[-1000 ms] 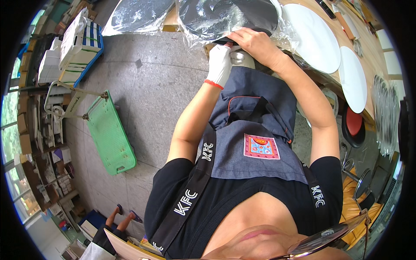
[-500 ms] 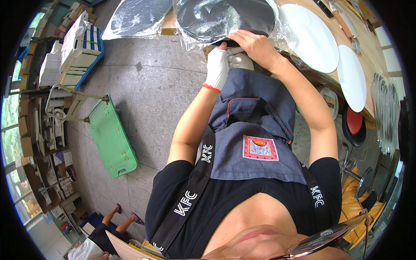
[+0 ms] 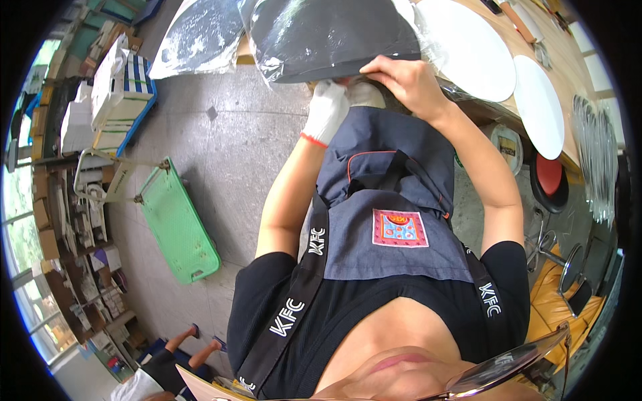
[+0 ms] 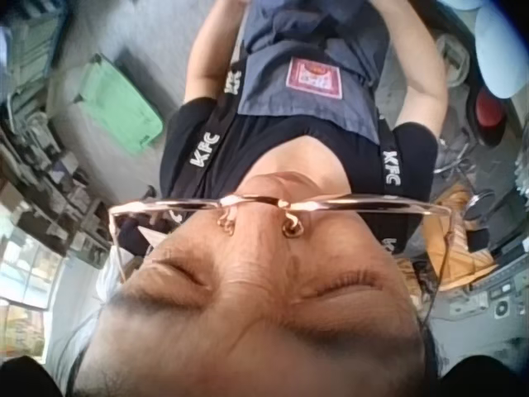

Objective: The person places protective plastic sheets onto various circular discs and puts the covered discs into individual plastic bags.

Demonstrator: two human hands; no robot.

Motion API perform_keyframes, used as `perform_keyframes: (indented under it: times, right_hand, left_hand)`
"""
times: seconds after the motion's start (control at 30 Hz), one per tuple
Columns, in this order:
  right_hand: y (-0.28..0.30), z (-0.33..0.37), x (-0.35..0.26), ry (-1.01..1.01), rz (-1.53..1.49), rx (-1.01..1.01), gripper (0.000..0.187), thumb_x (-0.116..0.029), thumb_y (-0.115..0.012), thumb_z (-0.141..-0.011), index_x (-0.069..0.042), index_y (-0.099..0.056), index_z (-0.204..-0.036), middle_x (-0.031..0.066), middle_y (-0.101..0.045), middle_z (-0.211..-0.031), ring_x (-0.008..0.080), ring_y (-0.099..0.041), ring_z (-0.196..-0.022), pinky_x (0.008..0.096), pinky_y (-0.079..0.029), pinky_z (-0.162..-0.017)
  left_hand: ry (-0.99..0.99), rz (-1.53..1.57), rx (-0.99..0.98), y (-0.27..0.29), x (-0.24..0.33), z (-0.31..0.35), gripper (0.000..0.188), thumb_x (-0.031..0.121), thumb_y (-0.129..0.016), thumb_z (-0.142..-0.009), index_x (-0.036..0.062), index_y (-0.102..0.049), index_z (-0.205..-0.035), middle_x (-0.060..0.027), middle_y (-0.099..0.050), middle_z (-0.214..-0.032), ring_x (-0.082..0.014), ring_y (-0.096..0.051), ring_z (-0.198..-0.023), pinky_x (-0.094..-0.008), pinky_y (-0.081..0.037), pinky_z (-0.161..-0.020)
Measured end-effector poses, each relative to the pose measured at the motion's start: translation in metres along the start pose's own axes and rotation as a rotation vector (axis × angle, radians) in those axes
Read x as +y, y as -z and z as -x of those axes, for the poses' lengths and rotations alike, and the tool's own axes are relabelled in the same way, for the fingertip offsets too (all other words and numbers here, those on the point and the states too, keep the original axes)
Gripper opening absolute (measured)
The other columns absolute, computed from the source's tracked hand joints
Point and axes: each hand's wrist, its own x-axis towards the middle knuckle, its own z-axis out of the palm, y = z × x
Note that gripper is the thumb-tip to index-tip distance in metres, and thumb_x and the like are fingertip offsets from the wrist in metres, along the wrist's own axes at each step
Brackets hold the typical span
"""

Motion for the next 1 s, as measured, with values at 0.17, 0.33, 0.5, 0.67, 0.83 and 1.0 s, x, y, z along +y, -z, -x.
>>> perform_keyframes:
  times: [0.17,0.33,0.5,0.67,0.83,1.0]
  right_hand:
    - [0.019,-0.015,0.019,-0.245,-0.337,-0.087,0.009,-0.005,-0.065,-0.088,0.001,-0.063,-0.095,0.0079,-0.072,-0.084,0.0087,-0.067,-0.080,0.0253,-0.051,-0.073]
    - [0.025,-0.022,0.020,-0.319,-0.391,-0.151,0.013,-0.005,-0.067,-0.086,0.000,-0.057,-0.092,0.0076,-0.072,-0.080,0.0069,-0.065,-0.077,0.0243,-0.050,-0.072]
    - [0.029,-0.022,0.014,-0.266,-0.337,-0.138,0.027,-0.008,-0.073,-0.082,-0.004,-0.052,-0.097,0.0110,-0.072,-0.084,0.0154,-0.068,-0.078,0.0281,-0.051,-0.075]
    - [0.021,-0.011,0.020,0.312,0.093,0.051,0.048,-0.015,-0.077,-0.073,-0.018,-0.057,-0.116,0.0009,-0.064,-0.125,0.0228,-0.068,-0.101,0.0376,-0.056,-0.081]
    - [0.017,-0.010,0.014,0.075,0.056,0.039,0.007,-0.016,-0.071,-0.078,-0.010,-0.070,-0.077,0.0017,-0.069,-0.113,0.0214,-0.066,-0.090,0.0319,-0.054,-0.080]
    - [0.014,-0.015,0.016,-0.012,-0.104,0.098,0.009,-0.014,-0.072,-0.075,-0.006,-0.068,-0.077,0.0046,-0.069,-0.084,0.0221,-0.065,-0.080,0.0336,-0.051,-0.071]
  left_hand:
    - [-0.366,-1.105,-0.110,-0.012,0.087,0.076,0.017,0.009,-0.066,-0.087,0.0058,-0.068,-0.104,-0.0106,-0.072,-0.092,-0.0196,-0.069,-0.085,-0.0311,-0.053,-0.078]
    - [-0.740,-1.176,0.077,-0.004,0.138,0.041,0.022,0.007,-0.068,-0.084,0.0033,-0.069,-0.106,-0.0103,-0.070,-0.096,-0.0157,-0.065,-0.091,-0.0280,-0.049,-0.081]
    - [-0.214,-1.159,-0.170,0.022,0.141,0.005,0.024,0.023,-0.062,-0.092,0.0008,-0.069,-0.099,-0.0070,-0.062,-0.075,-0.0135,-0.055,-0.071,-0.0281,-0.044,-0.068]
    - [-0.307,-1.018,-0.116,0.014,0.131,0.002,0.019,0.016,-0.058,-0.094,0.0022,-0.068,-0.103,-0.0059,-0.063,-0.080,-0.0108,-0.055,-0.075,-0.0260,-0.045,-0.070]
    - [-0.347,-1.005,-0.243,0.020,0.128,0.002,0.023,0.014,-0.059,-0.091,0.0054,-0.068,-0.111,-0.0041,-0.068,-0.100,-0.0129,-0.059,-0.084,-0.0265,-0.046,-0.077]
    - [-0.220,-0.985,-0.455,0.024,0.137,0.008,0.032,0.008,-0.063,-0.083,0.0058,-0.068,-0.115,-0.0062,-0.069,-0.103,-0.0161,-0.062,-0.098,-0.0291,-0.046,-0.087]
